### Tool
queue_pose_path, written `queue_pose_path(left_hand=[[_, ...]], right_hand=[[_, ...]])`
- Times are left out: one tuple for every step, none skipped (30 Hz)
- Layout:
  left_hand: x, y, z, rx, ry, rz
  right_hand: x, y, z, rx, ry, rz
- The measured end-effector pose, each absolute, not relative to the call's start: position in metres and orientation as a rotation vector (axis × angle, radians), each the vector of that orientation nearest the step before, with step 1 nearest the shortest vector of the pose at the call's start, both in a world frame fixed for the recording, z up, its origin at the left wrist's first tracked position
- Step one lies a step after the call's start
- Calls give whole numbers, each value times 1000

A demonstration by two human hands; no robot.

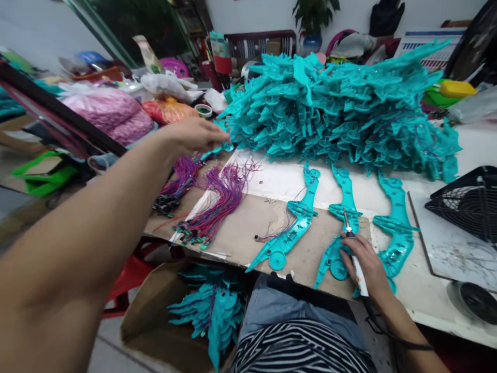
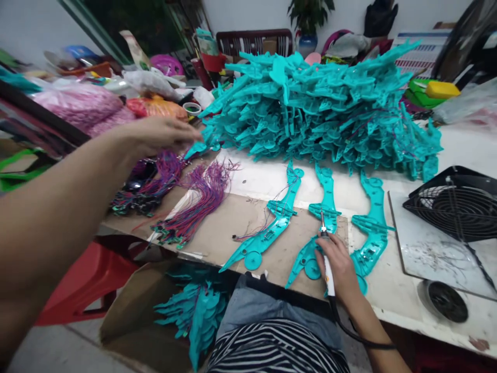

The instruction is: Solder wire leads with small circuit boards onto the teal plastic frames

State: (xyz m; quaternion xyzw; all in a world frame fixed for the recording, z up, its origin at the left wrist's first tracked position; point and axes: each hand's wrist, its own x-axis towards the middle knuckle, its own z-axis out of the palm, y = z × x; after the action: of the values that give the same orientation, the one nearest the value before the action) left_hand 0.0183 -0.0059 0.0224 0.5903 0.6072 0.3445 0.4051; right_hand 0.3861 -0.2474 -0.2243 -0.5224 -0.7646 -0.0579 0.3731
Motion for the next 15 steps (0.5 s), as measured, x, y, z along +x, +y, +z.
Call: queue_pose_path(left_hand=[[19,-6,22,1491,1543,842],[21,-7,24,1497,1544,834],[22,-9,26,1508,1535,830],[25,-12,30,1525,1531,832],[27,-15,35,1544,1540,847],[30,-17,40,1572,1542,875],[32,-19,44,1609,1528,913],[35,-20,47,1647,1527,951],[37,-19,49,1681,1548,985],[38,-17,49,1712,1576,1013],[38,-14,48,1743,1618,1042],[37,-10,45,1773,1675,1071],[35,-6,41,1799,1740,1087],[33,-3,37,1816,1797,1112],[30,1,33,1824,1840,1145]], right_hand=[[386,-247,-223,-1337,-1964,-141],[387,-247,-221,-1336,-1977,-134],[387,-246,-219,-1334,-1997,-125],[387,-246,-218,-1327,-2016,-119],[388,-245,-216,-1320,-2029,-115],[388,-245,-215,-1316,-2033,-110],[388,-245,-215,-1316,-2038,-104],[388,-244,-214,-1311,-2040,-103],[388,-244,-214,-1306,-2039,-110],[387,-244,-214,-1303,-2037,-122],[387,-244,-215,-1303,-2039,-133],[387,-244,-215,-1301,-2044,-143],[387,-244,-215,-1299,-2049,-151],[388,-244,-215,-1302,-2053,-154],[388,-244,-216,-1308,-2055,-154]])
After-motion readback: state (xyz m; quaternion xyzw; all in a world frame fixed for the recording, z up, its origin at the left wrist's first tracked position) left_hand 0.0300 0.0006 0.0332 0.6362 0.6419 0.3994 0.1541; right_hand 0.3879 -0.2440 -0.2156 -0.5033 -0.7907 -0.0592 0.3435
